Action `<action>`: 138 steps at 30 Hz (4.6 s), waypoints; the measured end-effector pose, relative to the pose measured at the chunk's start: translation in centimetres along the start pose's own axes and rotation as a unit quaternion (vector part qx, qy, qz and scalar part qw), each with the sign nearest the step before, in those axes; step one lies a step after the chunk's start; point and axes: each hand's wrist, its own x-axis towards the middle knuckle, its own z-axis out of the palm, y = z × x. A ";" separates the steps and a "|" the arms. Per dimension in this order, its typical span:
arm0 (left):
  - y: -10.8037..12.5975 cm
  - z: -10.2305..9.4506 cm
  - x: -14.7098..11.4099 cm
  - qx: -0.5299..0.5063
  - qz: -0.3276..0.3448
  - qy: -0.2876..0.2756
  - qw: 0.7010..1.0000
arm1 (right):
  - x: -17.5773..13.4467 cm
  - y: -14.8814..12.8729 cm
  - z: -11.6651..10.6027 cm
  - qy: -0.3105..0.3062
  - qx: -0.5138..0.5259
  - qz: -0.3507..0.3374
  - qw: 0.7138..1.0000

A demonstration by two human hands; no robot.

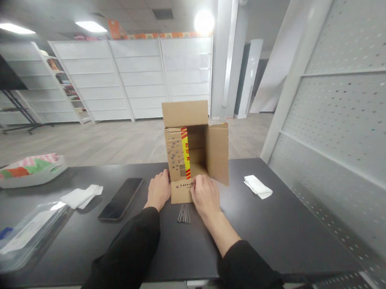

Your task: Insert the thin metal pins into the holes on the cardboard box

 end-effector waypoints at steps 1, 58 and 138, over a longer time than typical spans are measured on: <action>0.0 0.0 0.0 -0.002 0.000 0.000 1.000 | 0.0 0.0 0.0 -0.001 -0.001 0.000 1.000; 0.0 0.1 -0.2 -0.013 0.000 0.005 1.000 | 0.1 -0.7 -1.3 -0.057 0.083 0.061 0.993; 0.1 -0.1 -0.3 -0.021 0.000 0.006 1.000 | -5.8 -0.2 -7.9 -0.159 0.344 0.055 0.924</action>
